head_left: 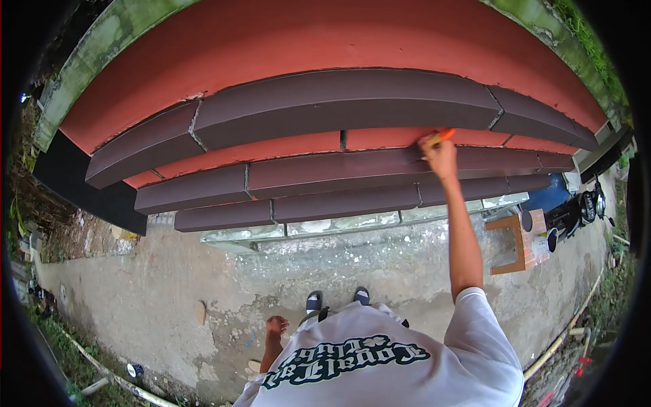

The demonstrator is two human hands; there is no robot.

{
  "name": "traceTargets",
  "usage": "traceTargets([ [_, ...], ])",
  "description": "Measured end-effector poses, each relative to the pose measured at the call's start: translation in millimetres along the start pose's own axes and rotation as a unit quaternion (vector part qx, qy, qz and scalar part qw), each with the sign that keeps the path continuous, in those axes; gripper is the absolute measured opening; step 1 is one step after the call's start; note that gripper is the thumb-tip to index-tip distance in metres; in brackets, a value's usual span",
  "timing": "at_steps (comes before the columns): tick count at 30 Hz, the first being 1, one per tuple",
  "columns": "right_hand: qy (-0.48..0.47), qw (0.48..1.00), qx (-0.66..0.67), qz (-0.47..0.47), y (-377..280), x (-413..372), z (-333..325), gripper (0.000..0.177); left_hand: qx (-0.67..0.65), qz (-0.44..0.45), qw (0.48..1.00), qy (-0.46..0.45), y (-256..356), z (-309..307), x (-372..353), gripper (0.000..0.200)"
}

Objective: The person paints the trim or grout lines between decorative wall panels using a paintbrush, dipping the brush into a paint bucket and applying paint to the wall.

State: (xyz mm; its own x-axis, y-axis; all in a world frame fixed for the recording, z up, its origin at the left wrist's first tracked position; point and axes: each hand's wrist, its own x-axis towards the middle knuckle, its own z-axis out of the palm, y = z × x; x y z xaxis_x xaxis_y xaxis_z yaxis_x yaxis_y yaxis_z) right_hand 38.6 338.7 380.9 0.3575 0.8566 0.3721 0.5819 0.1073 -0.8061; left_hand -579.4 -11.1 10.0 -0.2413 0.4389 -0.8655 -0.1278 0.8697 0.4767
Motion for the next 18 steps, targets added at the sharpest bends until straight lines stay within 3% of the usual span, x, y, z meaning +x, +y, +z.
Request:
traceTargets([
  [1, 0.016, 0.998, -0.049, 0.032, 0, 4, -22, 0.022, 0.003, 0.0, 1.0, 0.002, 3, -2, 0, 0.025],
  [2, 0.058, 0.991, -0.121, -0.015, 17, 11, -36, 0.02, 0.0, 0.004, 1.0, -0.001, 3, -5, 3, 0.024],
  [5, 0.105, 0.959, -0.263, -0.01, 9, 14, -57, 0.023, -0.001, 0.018, 1.0, -0.008, 9, -12, 14, 0.022],
  [12, 0.005, 0.932, -0.362, -0.016, -55, -7, 22, 0.022, -0.005, 0.011, 1.0, -0.007, 16, -39, 18, 0.021],
  [18, -0.041, 0.951, -0.298, -0.066, -106, -35, 90, 0.03, -0.023, 0.013, 1.0, 0.005, 0, -74, 23, 0.022],
])
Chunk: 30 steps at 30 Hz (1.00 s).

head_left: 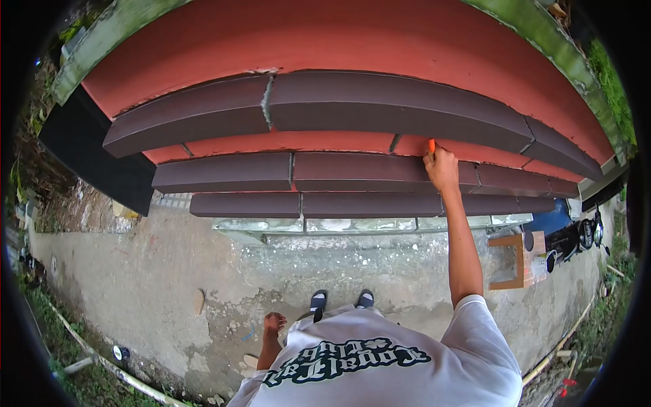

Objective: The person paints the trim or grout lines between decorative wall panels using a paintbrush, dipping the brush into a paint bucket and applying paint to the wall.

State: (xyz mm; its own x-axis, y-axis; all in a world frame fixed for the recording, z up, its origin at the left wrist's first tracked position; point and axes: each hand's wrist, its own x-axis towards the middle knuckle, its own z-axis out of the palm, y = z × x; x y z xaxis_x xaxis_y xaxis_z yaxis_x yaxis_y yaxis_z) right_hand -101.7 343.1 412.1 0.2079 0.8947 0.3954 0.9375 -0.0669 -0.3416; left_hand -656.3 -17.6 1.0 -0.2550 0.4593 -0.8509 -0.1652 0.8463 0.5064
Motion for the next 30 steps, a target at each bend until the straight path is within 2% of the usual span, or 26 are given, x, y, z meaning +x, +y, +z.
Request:
traceTargets([
  [4, 0.008, 0.998, 0.05, -0.032, -63, -12, 22, 0.027, -0.036, -0.001, 0.999, 0.006, -12, -23, 4, 0.02],
  [10, 0.041, 0.991, 0.111, -0.057, -152, -32, 60, 0.017, -0.02, 0.001, 1.0, 0.012, -17, -52, 9, 0.024],
  [21, 0.002, 0.957, 0.282, -0.071, -272, -36, 114, 0.018, -0.064, -0.016, 0.997, 0.024, -29, -98, 15, 0.024],
  [25, -0.013, 0.927, 0.37, -0.058, -287, -30, 130, 0.019, -0.057, -0.015, 0.998, 0.015, -31, -101, 13, 0.02],
  [28, -0.041, 0.864, 0.5, 0.044, -288, -27, 129, 0.018, -0.057, -0.01, 0.998, 0.01, -30, -99, 15, 0.02],
  [30, -0.051, 0.873, 0.481, 0.059, -281, -28, 129, 0.017, -0.057, -0.011, 0.998, 0.01, -29, -98, 16, 0.02],
])
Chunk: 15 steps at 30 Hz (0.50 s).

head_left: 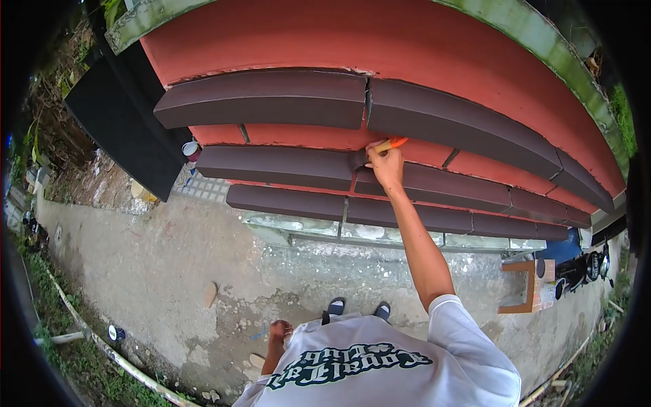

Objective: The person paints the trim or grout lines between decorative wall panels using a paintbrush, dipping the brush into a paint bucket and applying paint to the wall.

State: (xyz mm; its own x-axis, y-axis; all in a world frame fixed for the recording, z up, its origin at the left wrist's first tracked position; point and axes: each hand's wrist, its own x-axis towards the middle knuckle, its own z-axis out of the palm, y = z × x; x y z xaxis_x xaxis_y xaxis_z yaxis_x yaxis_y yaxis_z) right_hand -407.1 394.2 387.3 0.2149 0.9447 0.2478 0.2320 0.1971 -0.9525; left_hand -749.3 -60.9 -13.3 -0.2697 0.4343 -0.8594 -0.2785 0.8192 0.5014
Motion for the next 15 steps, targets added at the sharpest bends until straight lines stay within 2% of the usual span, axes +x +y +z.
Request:
traceTargets([
  [5, -0.007, 0.999, 0.012, 0.04, 16, -6, -32, 0.014, 0.017, -0.012, 1.0, -0.01, 7, 0, 2, 0.02],
  [9, -0.002, 0.999, -0.032, 0.016, 31, -2, -91, 0.014, 0.007, -0.008, 1.0, -0.005, 18, -1, 1, 0.021],
  [13, 0.011, 0.992, -0.122, 0.015, 41, 9, -181, 0.01, 0.028, -0.009, 1.0, -0.004, 23, 2, 5, 0.021],
  [15, 0.063, 0.965, -0.256, 0.012, 38, 15, -221, 0.017, 0.023, -0.008, 1.0, -0.008, 22, 2, 8, 0.02],
])
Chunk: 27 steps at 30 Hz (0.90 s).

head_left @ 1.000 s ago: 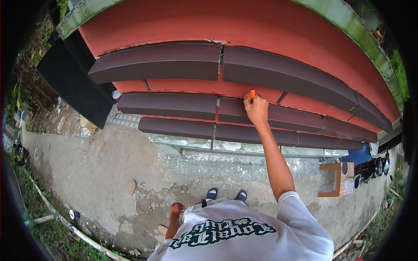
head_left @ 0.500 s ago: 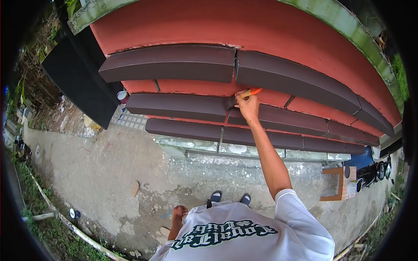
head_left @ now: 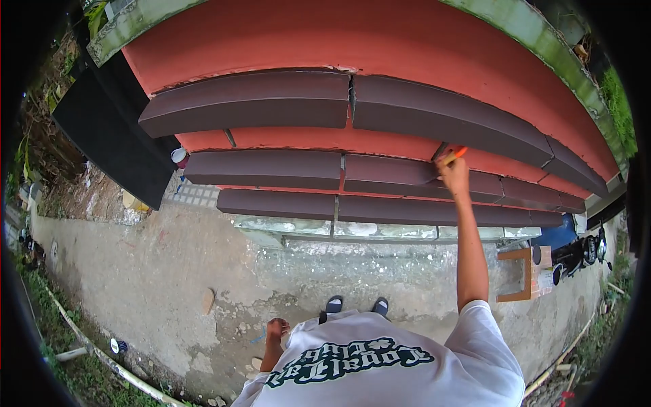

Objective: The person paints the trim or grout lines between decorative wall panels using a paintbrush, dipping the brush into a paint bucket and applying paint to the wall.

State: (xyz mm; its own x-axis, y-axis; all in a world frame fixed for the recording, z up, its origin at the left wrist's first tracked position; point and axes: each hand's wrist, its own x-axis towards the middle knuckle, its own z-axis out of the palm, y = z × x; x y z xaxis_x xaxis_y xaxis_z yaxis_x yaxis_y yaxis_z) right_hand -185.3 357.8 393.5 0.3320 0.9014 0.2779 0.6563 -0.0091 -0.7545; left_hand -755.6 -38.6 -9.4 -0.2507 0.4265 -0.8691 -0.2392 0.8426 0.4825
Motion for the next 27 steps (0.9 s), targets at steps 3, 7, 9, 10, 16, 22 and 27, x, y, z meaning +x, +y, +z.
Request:
traceTargets([
  [3, 0.082, 0.948, -0.301, -0.066, -15, -8, -31, 0.018, -0.004, 0.004, 1.0, -0.002, -5, -1, 4, 0.023],
  [7, 0.018, 0.936, -0.326, -0.13, -25, -19, 5, 0.021, 0.004, -0.014, 1.0, -0.006, -8, 3, 2, 0.02],
  [9, 0.016, 0.933, -0.317, -0.169, -59, -41, 37, 0.035, 0.011, -0.017, 1.0, -0.008, -10, 3, 0, 0.02],
  [10, -0.005, 0.944, -0.279, -0.179, -71, -46, 53, 0.033, 0.015, -0.017, 1.0, -0.01, -11, 4, 2, 0.02],
  [16, -0.077, 0.979, 0.169, -0.089, -140, -76, 138, 0.018, 0.005, 0.004, 1.0, -0.006, -3, 9, -4, 0.022],
  [22, -0.053, 0.978, 0.197, -0.048, -69, -55, 111, 0.017, 0.021, 0.005, 1.0, 0.014, 6, 18, -17, 0.024],
  [27, -0.037, 0.981, 0.188, -0.004, -10, -35, 19, 0.011, 0.036, -0.003, 0.999, 0.007, -5, 33, -20, 0.024],
])
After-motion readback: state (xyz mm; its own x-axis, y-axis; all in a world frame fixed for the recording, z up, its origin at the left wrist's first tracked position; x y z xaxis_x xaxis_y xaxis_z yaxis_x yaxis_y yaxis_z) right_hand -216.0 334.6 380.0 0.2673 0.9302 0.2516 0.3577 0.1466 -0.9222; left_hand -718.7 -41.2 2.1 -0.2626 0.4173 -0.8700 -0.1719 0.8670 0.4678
